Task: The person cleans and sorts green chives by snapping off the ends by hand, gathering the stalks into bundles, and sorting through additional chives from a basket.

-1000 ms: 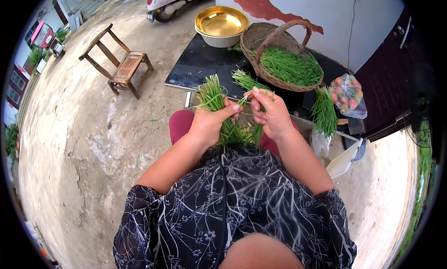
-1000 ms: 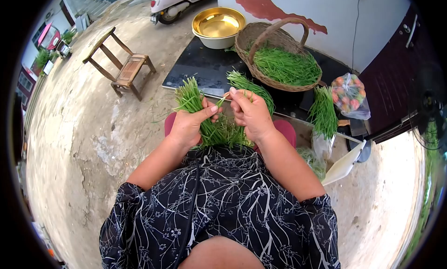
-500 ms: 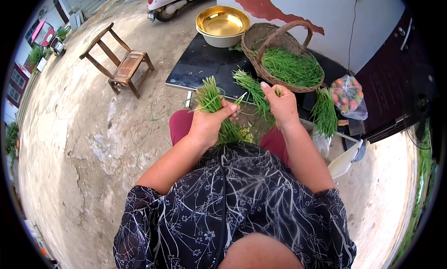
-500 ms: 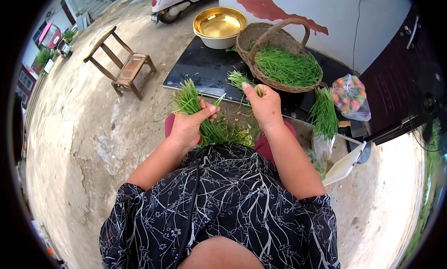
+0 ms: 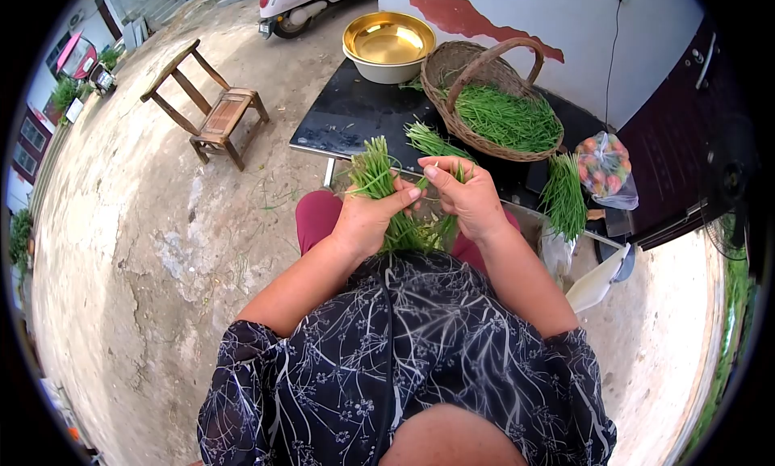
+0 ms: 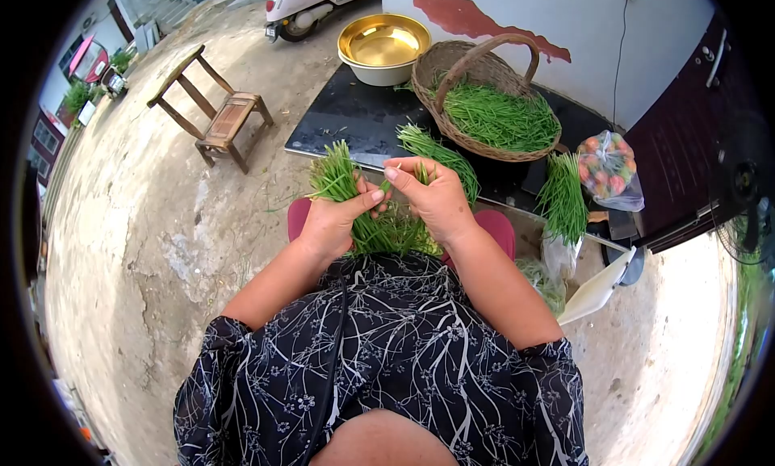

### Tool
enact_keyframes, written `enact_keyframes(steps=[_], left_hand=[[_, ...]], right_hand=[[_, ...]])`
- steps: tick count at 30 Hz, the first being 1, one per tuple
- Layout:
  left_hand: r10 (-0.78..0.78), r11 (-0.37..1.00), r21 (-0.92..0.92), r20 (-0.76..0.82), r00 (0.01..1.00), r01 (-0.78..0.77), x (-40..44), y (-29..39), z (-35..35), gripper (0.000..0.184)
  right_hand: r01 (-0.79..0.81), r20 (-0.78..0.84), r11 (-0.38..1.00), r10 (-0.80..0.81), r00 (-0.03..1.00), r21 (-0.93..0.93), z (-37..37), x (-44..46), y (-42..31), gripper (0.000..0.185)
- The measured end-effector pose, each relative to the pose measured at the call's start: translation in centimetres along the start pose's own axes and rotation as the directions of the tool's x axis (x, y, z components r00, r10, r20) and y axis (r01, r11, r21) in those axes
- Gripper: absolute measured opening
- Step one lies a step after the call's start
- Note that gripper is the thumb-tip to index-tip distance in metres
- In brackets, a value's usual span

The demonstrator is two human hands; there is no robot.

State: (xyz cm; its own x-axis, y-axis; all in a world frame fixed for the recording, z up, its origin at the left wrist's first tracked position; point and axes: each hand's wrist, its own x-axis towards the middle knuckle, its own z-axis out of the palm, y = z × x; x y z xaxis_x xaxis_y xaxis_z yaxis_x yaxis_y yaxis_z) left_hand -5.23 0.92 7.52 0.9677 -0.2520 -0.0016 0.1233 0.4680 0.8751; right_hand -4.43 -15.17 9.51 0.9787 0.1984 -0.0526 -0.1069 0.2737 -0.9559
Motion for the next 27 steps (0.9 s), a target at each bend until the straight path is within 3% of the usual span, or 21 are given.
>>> enact_keyframes(steps=[3, 5, 8, 9, 10, 13, 14, 16, 17, 19, 21, 22, 27], left_hand=[[-0.024, 1.0, -0.009, 0.047, 0.999, 0.024, 0.0, 0.0, 0.0, 0.017], [-0.035, 0.999, -0.019, 0.07, 0.997, 0.036, 0.1, 0.0, -0.1, 0.017], [-0.079, 0.995, -0.042, 0.145, 0.986, 0.085, 0.2, 0.1, -0.6, 0.017], [-0.108, 0.992, -0.048, 0.185, 0.977, 0.119, 0.3, 0.0, -1.2, 0.017], [-0.136, 0.987, -0.052, 0.225, 0.965, 0.152, 0.4, 0.0, -1.5, 0.016], [-0.113, 0.979, -0.137, 0.248, 0.962, 0.15, 0.4, 0.1, -1.8, 0.014], [-0.114, 0.979, -0.137, 0.248, 0.962, 0.151, 0.5, 0.2, -1.9, 0.014], [-0.114, 0.969, -0.174, 0.321, 0.94, 0.176, 0.5, 0.2, -1.8, 0.019], [-0.118, 0.968, -0.172, 0.323, 0.939, 0.181, 0.6, 0.1, -1.9, 0.019], [-0.122, 0.97, -0.148, 0.393, 0.912, 0.193, 0.7, 0.0, -2.0, 0.025], [-0.133, 0.971, -0.131, 0.394, 0.91, 0.199, 0.6, 0.1, -1.7, 0.026], [-0.138, 0.973, -0.118, 0.393, 0.909, 0.199, 0.6, 0.1, -1.5, 0.026], [-0.144, 0.979, -0.079, 0.379, 0.914, 0.188, 0.6, -0.2, -1.4, 0.024]], right_hand=[[-0.092, 0.116, 0.989, 0.078, 0.99, 0.12, -0.1, 0.1, 0.6, 0.018], [-0.069, 0.114, 0.992, 0.057, 0.992, 0.107, 0.0, 0.1, 0.3, 0.02], [0.137, -0.031, 0.966, -0.133, 0.991, 0.22, -1.4, 0.7, -0.3, 0.026], [0.249, -0.182, 0.946, -0.212, 0.96, 0.209, -1.6, 0.9, -0.9, 0.027], [0.339, -0.188, 0.928, -0.31, 0.932, 0.152, -2.9, 1.3, -1.4, 0.027], [0.4, -0.281, 0.913, -0.365, 0.888, 0.076, -4.6, 1.5, -3.3, 0.027], [0.4, -0.282, 0.913, -0.365, 0.887, 0.077, -4.8, 1.4, -3.3, 0.027], [0.274, -0.033, 0.961, -0.275, 0.961, -0.041, -5.1, 1.1, -3.1, 0.026], [0.16, -0.013, 0.985, -0.161, 0.987, -0.056, -3.9, 0.5, -3.1, 0.022], [-0.009, -0.011, 0.935, 0.005, 1.0, -0.355, -1.8, -0.3, -3.2, 0.017], [0.245, 0.101, 0.87, -0.223, 0.97, -0.429, -0.6, 0.2, -1.4, 0.016], [0.12, 0.18, 0.989, -0.102, 0.978, -0.09, 0.2, -0.1, -1.4, 0.017], [0.044, 0.185, 0.985, -0.012, 0.983, -0.169, 1.0, -0.2, -1.7, 0.013]])
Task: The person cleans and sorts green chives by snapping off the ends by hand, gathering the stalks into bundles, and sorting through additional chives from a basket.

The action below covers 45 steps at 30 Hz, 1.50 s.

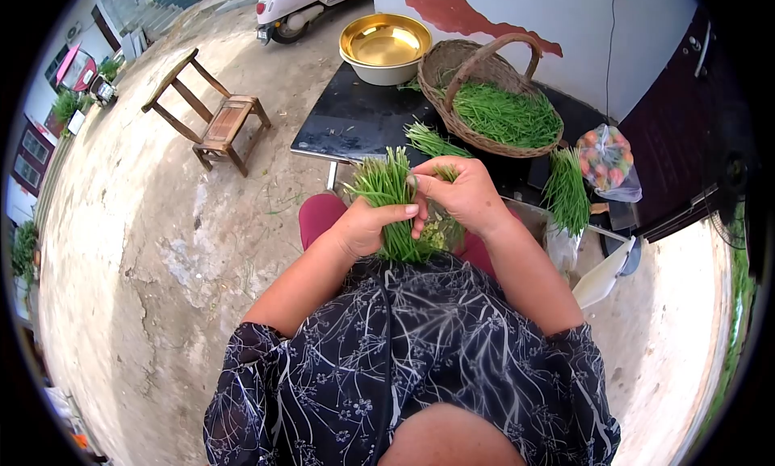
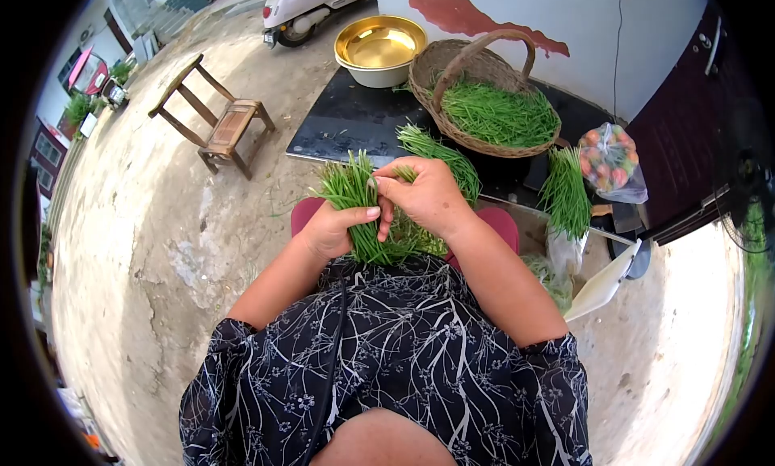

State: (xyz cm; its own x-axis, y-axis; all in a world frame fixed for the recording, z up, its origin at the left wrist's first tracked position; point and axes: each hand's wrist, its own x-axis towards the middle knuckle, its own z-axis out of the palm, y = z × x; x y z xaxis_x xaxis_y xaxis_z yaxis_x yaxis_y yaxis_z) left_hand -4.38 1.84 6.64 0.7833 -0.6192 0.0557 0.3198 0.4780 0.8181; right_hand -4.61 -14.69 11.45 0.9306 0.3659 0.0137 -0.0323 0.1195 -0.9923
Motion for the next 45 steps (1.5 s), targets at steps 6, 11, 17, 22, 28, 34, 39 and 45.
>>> enact_keyframes(steps=[6, 11, 17, 22, 28, 34, 39, 45], left_hand=[[-0.02, 0.997, -0.08, -0.156, 0.988, 0.008, 0.1, 0.3, 0.2, 0.018], [0.032, 0.986, -0.131, -0.474, 0.88, -0.107, 0.5, -0.4, -2.5, 0.014], [0.011, 0.947, -0.216, -0.721, 0.693, -0.24, 0.5, -0.6, -6.2, 0.009], [0.103, 0.983, -0.057, -0.61, 0.786, -0.173, 0.2, 0.2, -3.8, 0.013], [0.117, 0.991, 0.097, -0.291, 0.95, -0.092, 1.1, 0.7, 0.1, 0.027], [0.002, 1.0, -0.027, -0.26, 0.966, -0.009, 1.3, -0.7, 0.3, 0.016], [-0.012, 1.0, -0.011, -0.282, 0.959, 0.01, 1.1, -0.7, 0.2, 0.014], [-0.091, 0.993, 0.054, -0.262, 0.961, 0.109, 0.7, -0.6, -0.5, 0.014]], right_hand=[[0.005, -0.062, 0.981, 0.007, 0.998, 0.196, -0.2, 0.1, 0.4, 0.01], [0.137, -0.427, 0.962, -0.024, 0.904, 0.237, -3.2, 0.3, 0.8, 0.007], [0.25, -0.569, 0.931, -0.057, 0.82, 0.266, -6.0, 0.0, 0.0, 0.008], [0.224, -0.509, 0.926, -0.041, 0.86, 0.303, -6.2, 0.0, 0.3, 0.009], [0.082, -0.336, 0.986, -0.03, 0.941, 0.142, -2.4, 0.0, 0.8, 0.01], [0.049, -0.234, 0.968, 0.01, 0.972, 0.245, -0.7, -0.3, 0.6, 0.014], [0.02, -0.167, 0.964, 0.026, 0.986, 0.267, 0.3, -0.6, 0.6, 0.018], [0.183, -0.445, 0.94, -0.037, 0.895, 0.289, -2.7, 0.2, 0.2, 0.019]])
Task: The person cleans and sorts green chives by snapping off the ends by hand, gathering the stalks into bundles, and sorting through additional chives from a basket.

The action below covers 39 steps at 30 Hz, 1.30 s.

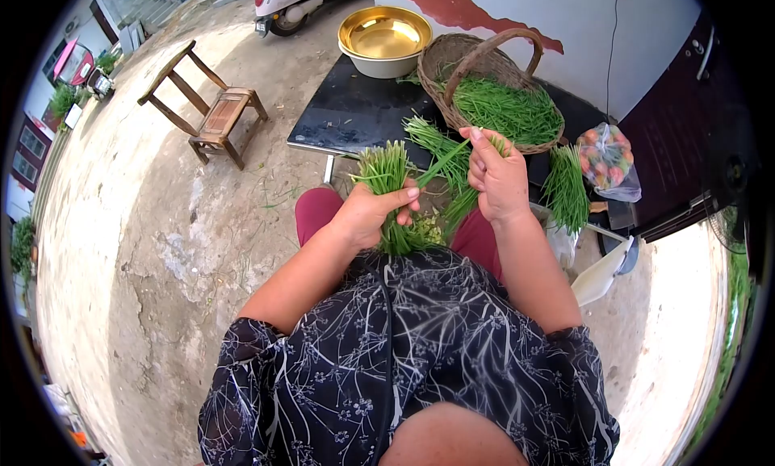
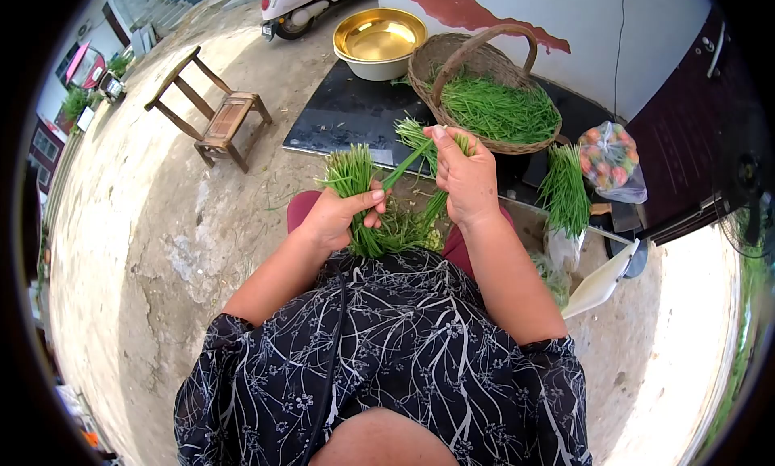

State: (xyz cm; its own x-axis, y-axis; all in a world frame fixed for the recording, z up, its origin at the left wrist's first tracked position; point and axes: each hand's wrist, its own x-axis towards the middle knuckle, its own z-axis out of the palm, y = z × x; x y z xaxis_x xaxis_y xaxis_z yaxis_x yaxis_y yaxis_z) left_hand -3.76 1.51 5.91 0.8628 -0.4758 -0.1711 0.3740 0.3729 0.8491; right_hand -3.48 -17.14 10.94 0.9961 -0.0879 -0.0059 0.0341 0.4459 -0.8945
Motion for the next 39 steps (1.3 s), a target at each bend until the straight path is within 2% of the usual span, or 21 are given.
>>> enact_keyframes(steps=[6, 9, 11, 13, 15, 17, 18, 19, 21, 23, 24, 26, 27, 29, 31, 33, 34, 36, 39], left_hand=[[-0.021, 0.998, -0.059, 0.005, 1.0, 0.021, 0.0, 0.2, -0.3, 0.011], [-0.017, 0.999, -0.052, -0.044, 0.999, 0.015, 0.4, -0.1, -0.7, 0.01], [-0.033, 0.994, -0.104, -0.104, 0.994, 0.023, 1.0, -0.4, -1.2, 0.01], [-0.052, 0.987, -0.157, -0.16, 0.986, 0.027, 1.3, -0.6, -1.7, 0.01], [-0.07, 0.975, -0.217, -0.153, 0.986, 0.035, 1.2, -0.5, -2.0, 0.012], [-0.033, 0.973, -0.229, -0.096, 0.995, 0.01, 0.7, 0.0, -1.6, 0.019], [0.01, 0.969, -0.247, -0.039, 0.999, -0.019, 0.4, 0.2, -1.4, 0.027], [0.008, 0.969, -0.246, -0.037, 0.999, -0.017, 0.3, 0.3, -1.5, 0.027], [0.05, 0.97, -0.243, 0.11, 0.993, -0.022, 0.2, 0.3, -1.6, 0.045], [0.06, 0.973, -0.23, 0.157, 0.986, -0.023, 0.2, 0.2, -1.7, 0.048], [0.068, 0.976, -0.218, 0.206, 0.976, -0.022, 0.3, 0.2, -1.7, 0.052], [0.065, 0.976, -0.219, 0.219, 0.974, -0.016, 0.1, 0.3, -1.4, 0.053], [0.068, 0.974, -0.224, 0.228, 0.971, -0.016, 0.0, 0.3, -1.2, 0.054], [0.047, 0.982, -0.191, 0.26, 0.965, 0.004, -0.1, 0.4, -1.2, 0.055], [0.024, 0.987, -0.158, 0.291, 0.956, 0.024, -0.2, 0.4, -1.0, 0.056], [-0.022, 0.994, -0.098, 0.211, 0.977, 0.044, -0.4, 0.2, -0.7, 0.056], [-0.023, 0.994, -0.097, 0.212, 0.977, 0.044, -0.4, 0.3, -0.8, 0.056], [-0.025, 0.991, -0.12, 0.275, 0.961, 0.06, -0.4, 0.4, -1.0, 0.059], [0.021, 0.988, -0.157, 0.202, 0.979, 0.011, -0.5, 0.5, -0.3, 0.063]], right_hand=[[0.043, -0.022, 0.999, -0.042, 0.999, 0.028, -0.7, 0.0, -0.7, 0.019], [0.099, 0.052, 0.995, -0.099, 0.994, 0.017, -0.4, -1.0, -0.2, 0.018], [0.4, 0.206, 0.87, -0.352, 0.913, -0.288, 0.1, -2.2, 0.4, 0.017], [0.63, 0.353, 0.636, -0.522, 0.776, -0.446, 0.7, -3.6, 0.0, 0.013], [0.649, 0.39, 0.643, -0.519, 0.76, -0.408, 0.9, -3.7, -0.9, 0.015], [0.594, 0.394, 0.71, -0.458, 0.797, -0.378, 0.2, -2.5, -1.3, 0.02], [0.478, 0.386, 0.809, -0.342, 0.856, -0.343, -0.1, -2.1, -1.3, 0.023], [0.478, 0.384, 0.809, -0.343, 0.857, -0.343, -0.1, -1.8, -0.9, 0.023], [0.232, 0.348, 0.965, -0.177, 0.921, -0.122, 0.0, -1.2, 0.0, 0.023], [-0.025, 0.423, 0.982, 0.104, 0.9, -0.186, -0.6, -1.0, 0.2, 0.023], [-0.07, 0.389, 0.963, 0.171, 0.905, -0.261, -0.5, -1.1, 0.4, 0.021], [0.162, 0.365, 0.919, -0.022, 0.931, -0.36, 0.3, -1.0, 2.7, 0.015], [0.163, 0.362, 0.919, -0.024, 0.932, -0.358, 0.7, -1.1, 3.0, 0.015], [-0.002, 0.375, 0.941, 0.137, 0.917, -0.34, 1.2, -1.2, 3.4, 0.015], [-0.025, 0.347, 0.953, 0.135, 0.928, -0.303, 1.9, -1.5, 3.3, 0.017], [-0.071, 0.278, 0.885, 0.22, 0.935, -0.461, 2.3, -1.6, 2.8, 0.018], [-0.072, 0.278, 0.885, 0.22, 0.935, -0.46, 2.1, -1.5, 2.9, 0.018], [-0.105, 0.294, 0.95, 0.195, 0.936, -0.295, 1.6, -1.2, 3.1, 0.014], [-0.08, 0.336, 0.937, 0.2, 0.921, -0.339, 2.0, -2.0, 2.5, 0.012]])
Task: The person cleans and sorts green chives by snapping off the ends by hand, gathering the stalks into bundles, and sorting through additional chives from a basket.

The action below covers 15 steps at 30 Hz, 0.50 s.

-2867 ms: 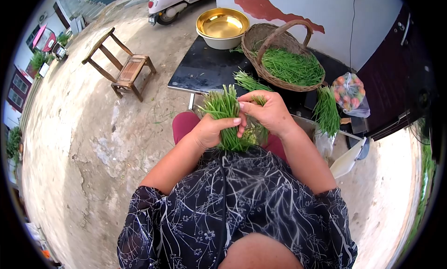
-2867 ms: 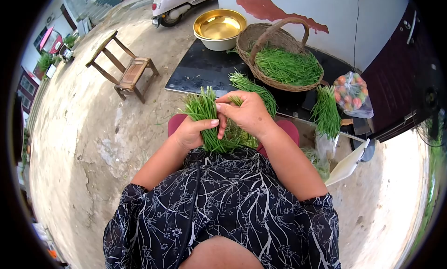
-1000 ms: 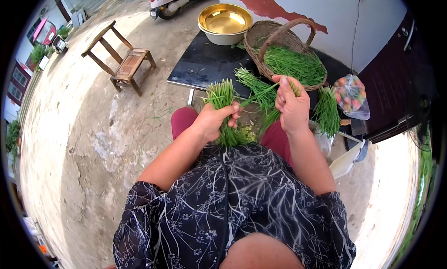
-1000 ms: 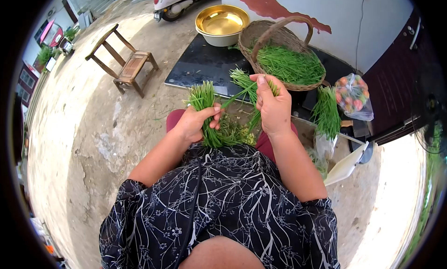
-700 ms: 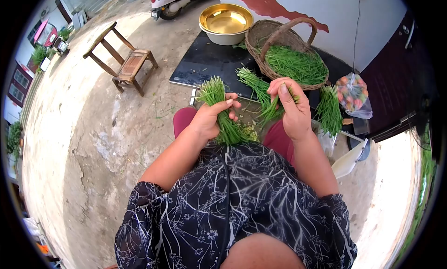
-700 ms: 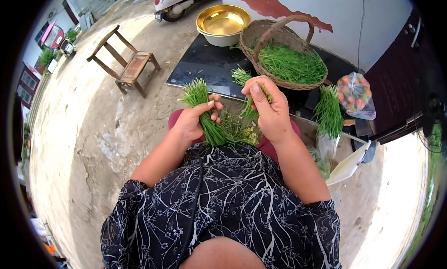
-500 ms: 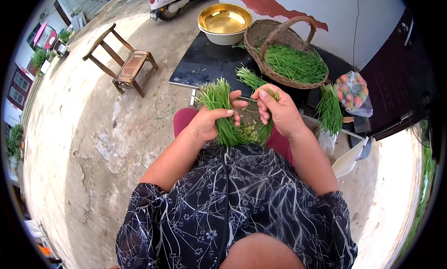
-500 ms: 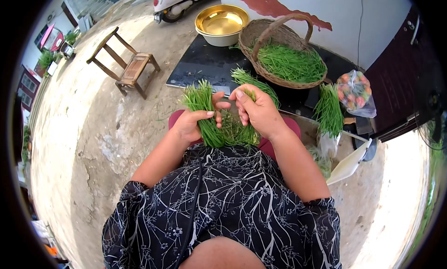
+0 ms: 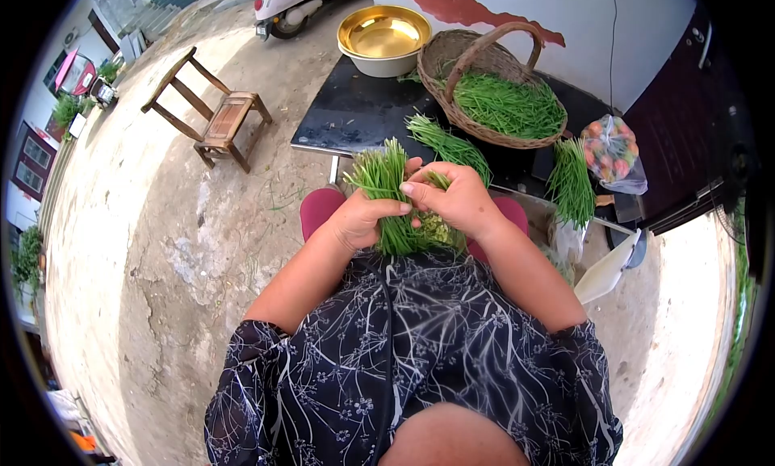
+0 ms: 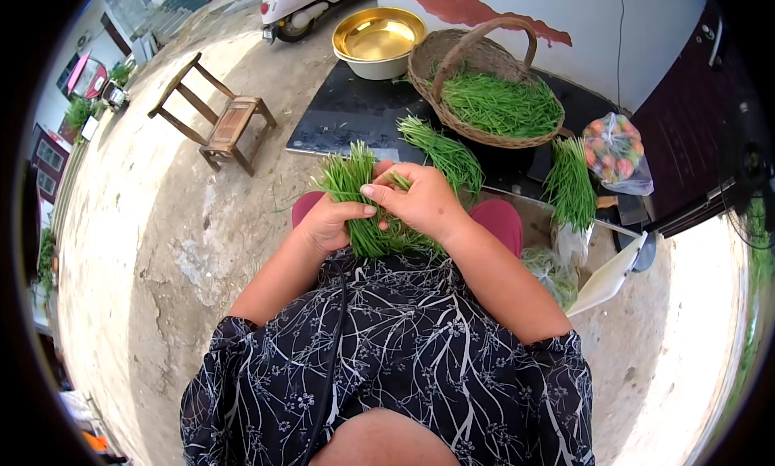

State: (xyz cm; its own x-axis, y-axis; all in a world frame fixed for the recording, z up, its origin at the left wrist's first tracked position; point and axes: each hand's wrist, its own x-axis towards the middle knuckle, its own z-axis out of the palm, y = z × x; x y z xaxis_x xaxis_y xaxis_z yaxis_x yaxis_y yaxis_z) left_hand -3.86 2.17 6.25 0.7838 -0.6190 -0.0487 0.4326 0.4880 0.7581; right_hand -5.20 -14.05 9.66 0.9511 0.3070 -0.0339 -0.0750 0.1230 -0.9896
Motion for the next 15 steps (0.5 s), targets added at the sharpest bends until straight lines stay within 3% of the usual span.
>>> enact_keyframes(steps=[10, 15], left_hand=[[-0.02, 1.0, -0.008, 0.024, 1.0, 0.021, 0.0, -0.3, -0.5, 0.068], [-0.016, 1.0, 0.007, 0.043, 0.999, 0.016, 0.0, -0.5, -0.5, 0.067]], right_hand=[[0.027, -0.016, 0.998, -0.028, 0.999, -0.062, 0.2, 0.1, 1.2, 0.01], [-0.02, 0.015, 0.978, 0.023, 1.0, -0.207, 0.3, 0.0, 0.9, 0.012]])
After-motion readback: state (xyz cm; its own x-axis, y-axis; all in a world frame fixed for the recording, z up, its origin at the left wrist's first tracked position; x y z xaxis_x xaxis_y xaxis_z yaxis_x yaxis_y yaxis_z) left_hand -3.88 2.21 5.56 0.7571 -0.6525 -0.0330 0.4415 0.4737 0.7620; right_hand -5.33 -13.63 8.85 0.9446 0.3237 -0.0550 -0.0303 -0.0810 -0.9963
